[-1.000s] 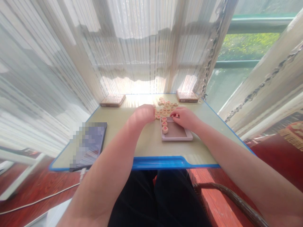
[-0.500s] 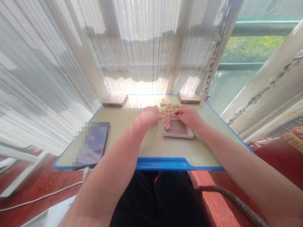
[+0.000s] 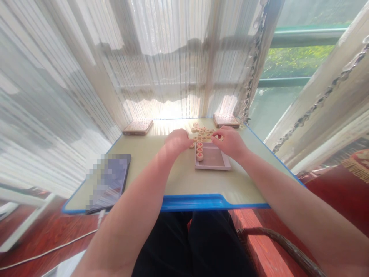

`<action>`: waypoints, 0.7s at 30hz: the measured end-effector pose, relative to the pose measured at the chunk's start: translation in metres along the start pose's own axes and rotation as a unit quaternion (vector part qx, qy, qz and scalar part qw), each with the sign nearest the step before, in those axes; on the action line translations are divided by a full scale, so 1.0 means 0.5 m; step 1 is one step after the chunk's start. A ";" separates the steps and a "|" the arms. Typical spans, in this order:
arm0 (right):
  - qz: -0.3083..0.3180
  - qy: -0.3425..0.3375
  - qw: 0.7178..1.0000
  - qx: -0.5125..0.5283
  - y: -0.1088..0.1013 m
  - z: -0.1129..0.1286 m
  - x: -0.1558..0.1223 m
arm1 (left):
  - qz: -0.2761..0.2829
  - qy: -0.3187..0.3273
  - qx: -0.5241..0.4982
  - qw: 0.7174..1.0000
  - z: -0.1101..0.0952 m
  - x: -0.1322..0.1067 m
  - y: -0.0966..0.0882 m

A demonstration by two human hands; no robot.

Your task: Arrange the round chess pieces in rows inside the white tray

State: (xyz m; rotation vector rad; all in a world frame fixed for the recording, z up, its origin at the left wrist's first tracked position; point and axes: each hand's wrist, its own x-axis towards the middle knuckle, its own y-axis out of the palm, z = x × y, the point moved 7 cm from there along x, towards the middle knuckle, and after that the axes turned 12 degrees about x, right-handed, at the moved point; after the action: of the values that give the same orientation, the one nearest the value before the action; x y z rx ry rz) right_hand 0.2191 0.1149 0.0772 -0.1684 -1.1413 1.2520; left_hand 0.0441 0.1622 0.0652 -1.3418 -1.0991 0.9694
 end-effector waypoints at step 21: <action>0.035 0.096 0.975 0.197 0.010 0.002 -0.005 | -0.126 0.202 -0.200 0.950 -0.082 -0.026 -0.023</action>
State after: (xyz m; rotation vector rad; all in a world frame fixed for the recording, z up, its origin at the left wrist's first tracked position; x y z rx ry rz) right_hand 0.2152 0.1143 0.0731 -0.0289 -0.7094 1.4666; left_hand 0.0799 0.1394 0.0790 -1.5889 -1.1432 0.2662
